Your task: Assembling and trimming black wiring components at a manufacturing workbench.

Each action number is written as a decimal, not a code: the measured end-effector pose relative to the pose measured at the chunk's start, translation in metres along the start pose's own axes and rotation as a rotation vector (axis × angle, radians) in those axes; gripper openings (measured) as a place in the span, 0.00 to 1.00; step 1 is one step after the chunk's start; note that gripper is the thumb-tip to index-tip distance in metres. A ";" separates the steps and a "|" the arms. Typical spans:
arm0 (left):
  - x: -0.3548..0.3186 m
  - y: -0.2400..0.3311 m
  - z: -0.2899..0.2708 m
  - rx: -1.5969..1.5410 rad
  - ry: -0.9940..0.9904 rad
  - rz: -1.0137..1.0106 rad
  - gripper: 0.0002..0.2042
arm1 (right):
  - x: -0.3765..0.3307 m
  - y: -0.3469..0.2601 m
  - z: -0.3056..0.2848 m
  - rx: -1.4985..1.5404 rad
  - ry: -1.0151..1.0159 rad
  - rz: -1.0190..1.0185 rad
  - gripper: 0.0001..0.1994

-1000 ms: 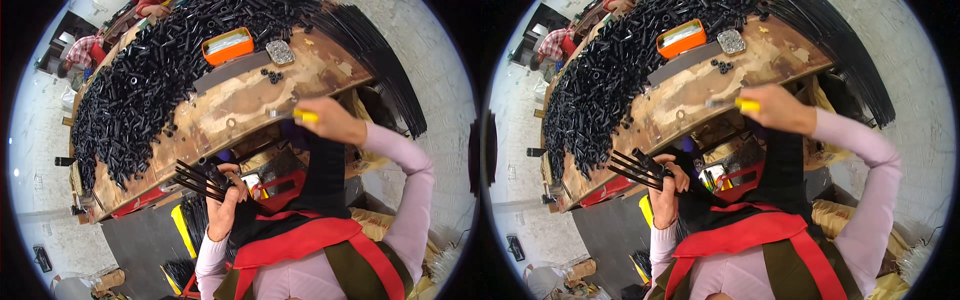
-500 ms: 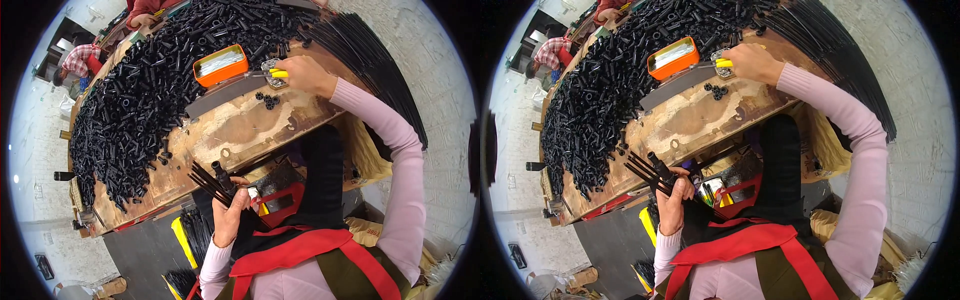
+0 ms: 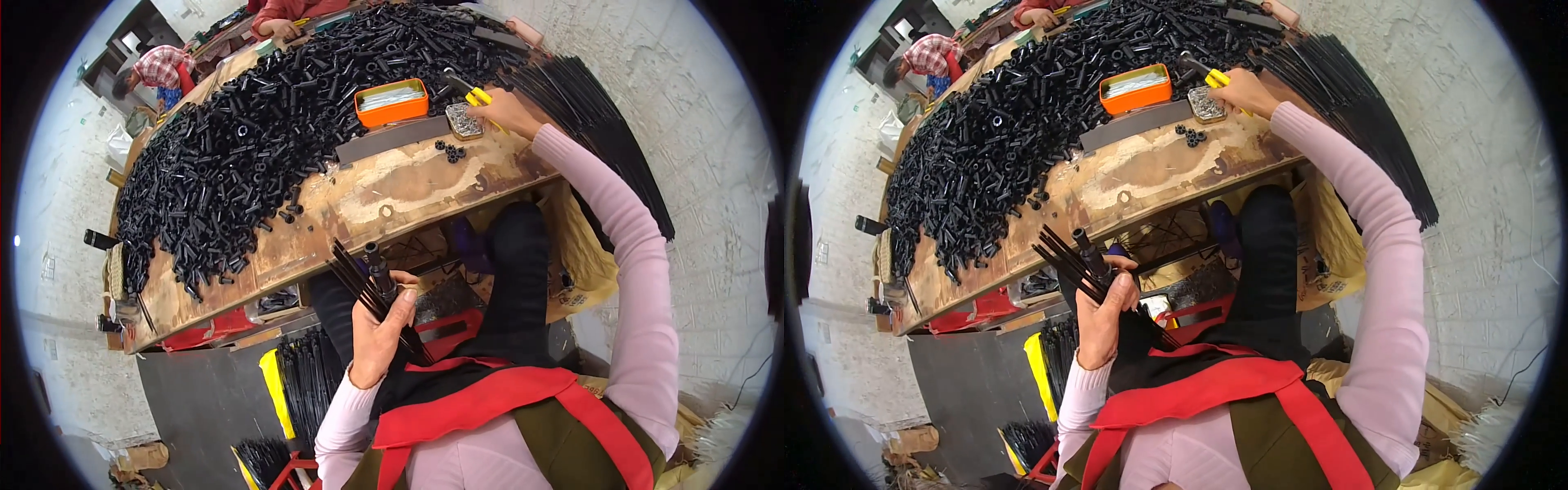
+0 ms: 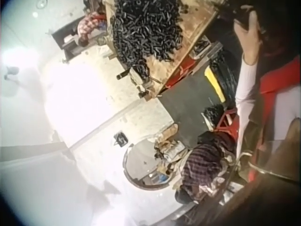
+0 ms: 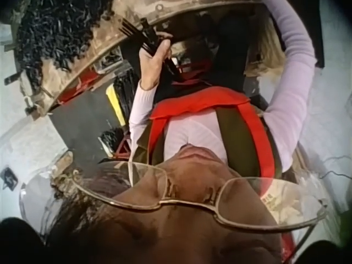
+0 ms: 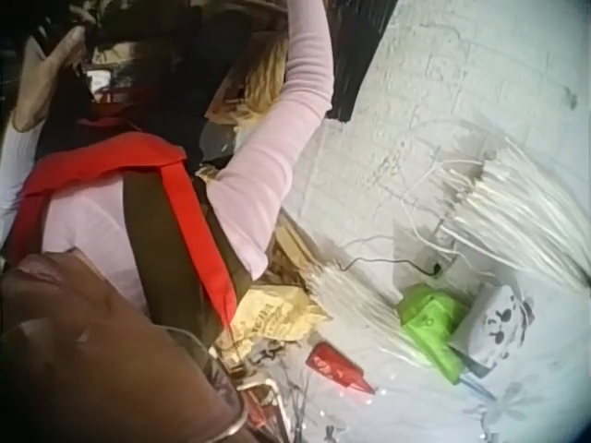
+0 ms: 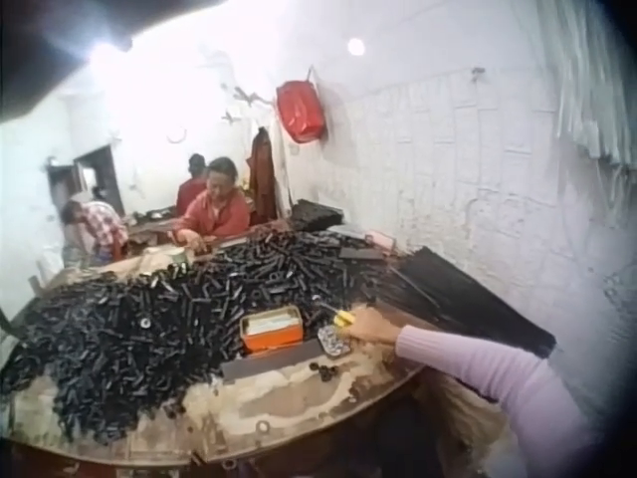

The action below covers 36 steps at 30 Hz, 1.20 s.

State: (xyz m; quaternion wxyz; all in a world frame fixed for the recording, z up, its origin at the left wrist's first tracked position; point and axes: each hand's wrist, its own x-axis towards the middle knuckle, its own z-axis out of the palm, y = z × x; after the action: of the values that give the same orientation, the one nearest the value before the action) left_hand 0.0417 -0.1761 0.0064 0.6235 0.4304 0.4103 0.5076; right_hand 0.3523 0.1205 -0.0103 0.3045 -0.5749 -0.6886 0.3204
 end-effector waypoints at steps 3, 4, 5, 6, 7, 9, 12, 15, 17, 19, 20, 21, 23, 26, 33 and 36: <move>-0.024 0.012 -0.003 0.020 -0.026 0.025 0.09 | -0.016 -0.009 0.002 0.002 0.120 -0.029 0.12; -0.031 0.015 -0.005 0.054 -0.019 0.023 0.09 | -0.026 -0.016 0.009 0.000 0.116 -0.033 0.12; -0.037 0.012 -0.012 0.026 -0.037 0.037 0.09 | -0.040 -0.028 0.021 0.048 0.098 -0.074 0.12; -0.039 0.010 -0.017 0.019 -0.019 0.048 0.09 | -0.056 -0.038 0.033 0.099 0.078 -0.113 0.12; -0.045 0.005 -0.028 0.009 0.021 0.046 0.08 | -0.092 -0.068 0.055 0.315 -0.036 -0.142 0.11; -0.045 -0.007 -0.052 -0.041 -0.042 0.131 0.13 | -0.152 -0.115 0.087 0.344 -0.136 -0.176 0.10; -0.049 -0.015 -0.060 -0.107 -0.088 0.208 0.25 | -0.233 -0.167 0.122 0.469 -0.324 -0.168 0.08; -0.054 -0.016 -0.071 -0.108 -0.217 0.200 0.33 | -0.266 -0.185 0.142 0.424 -0.395 -0.216 0.07; -0.058 -0.016 -0.072 -0.085 -0.241 0.222 0.34 | -0.267 -0.184 0.147 0.337 -0.391 -0.291 0.07; -0.060 -0.022 -0.073 -0.081 -0.236 0.217 0.33 | -0.268 -0.180 0.153 0.266 -0.374 -0.363 0.07; -0.060 -0.024 -0.073 -0.081 -0.243 0.218 0.32 | -0.268 -0.178 0.154 0.186 -0.346 -0.435 0.07; -0.060 -0.024 -0.072 -0.080 -0.240 0.213 0.32 | -0.268 -0.177 0.153 0.191 -0.349 -0.433 0.07; -0.058 -0.023 -0.069 -0.066 -0.245 0.178 0.31 | -0.268 -0.175 0.152 0.124 -0.252 -0.580 0.07; -0.051 -0.027 -0.062 -0.060 -0.249 0.199 0.31 | -0.264 -0.168 0.148 0.128 -0.230 -0.560 0.08; -0.035 -0.030 -0.042 -0.045 -0.234 0.182 0.31 | -0.257 -0.157 0.130 0.105 -0.163 -0.631 0.10; -0.031 -0.031 -0.036 -0.052 -0.205 0.186 0.30 | -0.254 -0.156 0.124 0.092 -0.180 -0.620 0.11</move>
State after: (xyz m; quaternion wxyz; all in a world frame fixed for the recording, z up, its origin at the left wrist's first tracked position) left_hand 0.0120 -0.2056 -0.0315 0.6235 0.4998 0.2895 0.5268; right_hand 0.2010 -0.1626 0.0249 0.3511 -0.2926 -0.8398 0.2930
